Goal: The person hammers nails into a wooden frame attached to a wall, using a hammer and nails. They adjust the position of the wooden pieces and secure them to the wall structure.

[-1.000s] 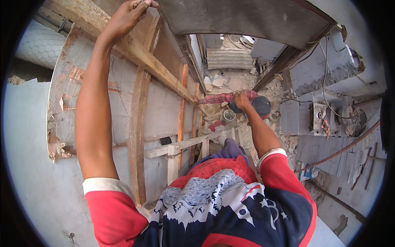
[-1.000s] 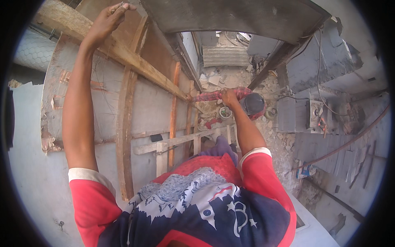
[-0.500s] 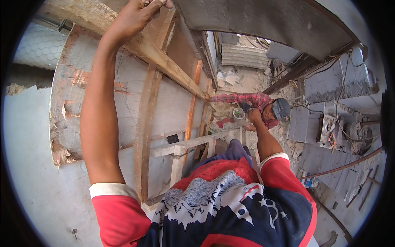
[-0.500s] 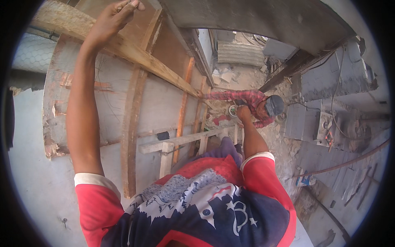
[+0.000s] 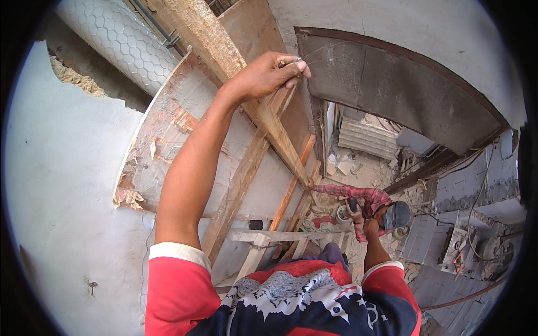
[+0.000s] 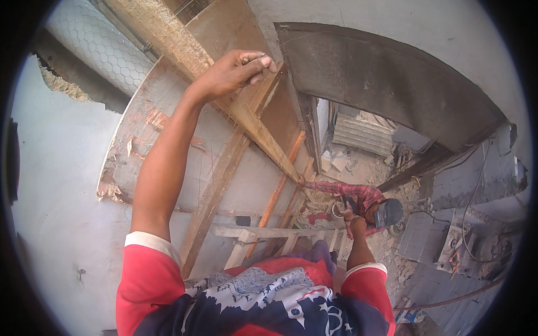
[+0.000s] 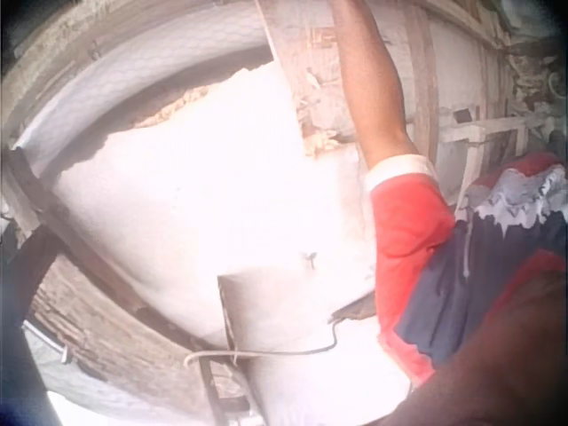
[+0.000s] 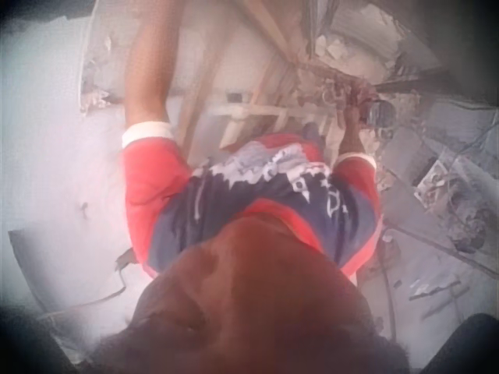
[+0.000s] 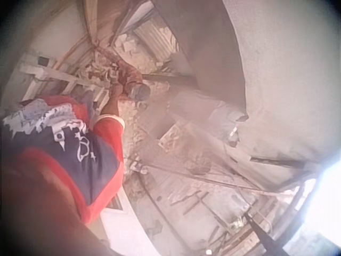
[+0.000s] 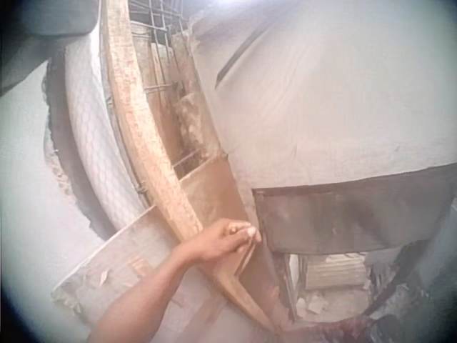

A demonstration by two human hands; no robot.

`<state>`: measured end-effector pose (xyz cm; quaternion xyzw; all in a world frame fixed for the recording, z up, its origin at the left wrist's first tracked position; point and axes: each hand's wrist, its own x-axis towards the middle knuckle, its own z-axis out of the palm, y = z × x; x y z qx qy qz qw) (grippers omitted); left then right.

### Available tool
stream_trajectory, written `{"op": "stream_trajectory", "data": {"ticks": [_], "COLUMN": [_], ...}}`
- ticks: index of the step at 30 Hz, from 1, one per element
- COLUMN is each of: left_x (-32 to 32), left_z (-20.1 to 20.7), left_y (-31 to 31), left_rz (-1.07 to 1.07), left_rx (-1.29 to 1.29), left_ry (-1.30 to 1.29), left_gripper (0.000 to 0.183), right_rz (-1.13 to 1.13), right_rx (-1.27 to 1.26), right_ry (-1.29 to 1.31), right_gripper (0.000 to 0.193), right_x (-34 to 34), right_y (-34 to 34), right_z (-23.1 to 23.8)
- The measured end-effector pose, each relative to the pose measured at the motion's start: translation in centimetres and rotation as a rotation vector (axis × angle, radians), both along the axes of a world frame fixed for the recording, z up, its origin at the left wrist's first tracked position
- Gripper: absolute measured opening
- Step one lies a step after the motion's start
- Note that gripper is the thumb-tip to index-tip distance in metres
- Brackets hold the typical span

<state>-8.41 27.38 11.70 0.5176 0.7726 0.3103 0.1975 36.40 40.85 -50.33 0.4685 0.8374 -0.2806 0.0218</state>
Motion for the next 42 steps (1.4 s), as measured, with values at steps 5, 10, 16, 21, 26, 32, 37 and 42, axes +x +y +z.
{"op": "stream_trajectory", "data": {"ticks": [5,10,16,21,26,32,37,42], "left_x": [-0.1,-0.7,-0.8,-0.5,-1.2,-1.7,-1.3,-1.5], "left_z": [0.6,-0.2,-0.1,0.0,-0.3,-1.2,-1.0,-0.9], "left_y": [0.7,1.2,-0.4,0.3,0.7,1.1,1.0,1.2], "left_rz": [-0.082,-0.114,-0.077,-0.167,-0.114,-0.003,0.018,0.037], "left_rx": [0.009,0.011,-0.067,-0.001,0.146,0.353,0.377,0.463], "left_ry": [-0.062,-0.054,-0.099,-0.131,-0.112,-0.176,-0.137,-0.160], "left_gripper": [0.044,0.041,0.043,0.042,0.039,0.035,0.037,0.036], "right_rz": [0.000,-0.085,0.366,0.778,0.641,0.285,0.160,0.297], "right_rx": [0.056,0.002,0.570,0.970,0.313,-0.774,-1.083,-1.443], "right_ry": [-0.016,-0.085,1.040,0.867,0.949,1.014,1.257,1.269], "right_gripper": [0.030,0.038,0.048,0.040,0.032,0.047,0.058,0.057], "right_x": [3.2,0.6,-21.2,-29.5,-29.8,-26.7,-28.0,-28.1], "right_y": [0.5,-0.9,0.7,2.5,4.2,-2.6,-7.2,-7.7], "right_z": [-5.2,1.6,43.7,60.1,55.0,46.9,45.4,47.5]}}
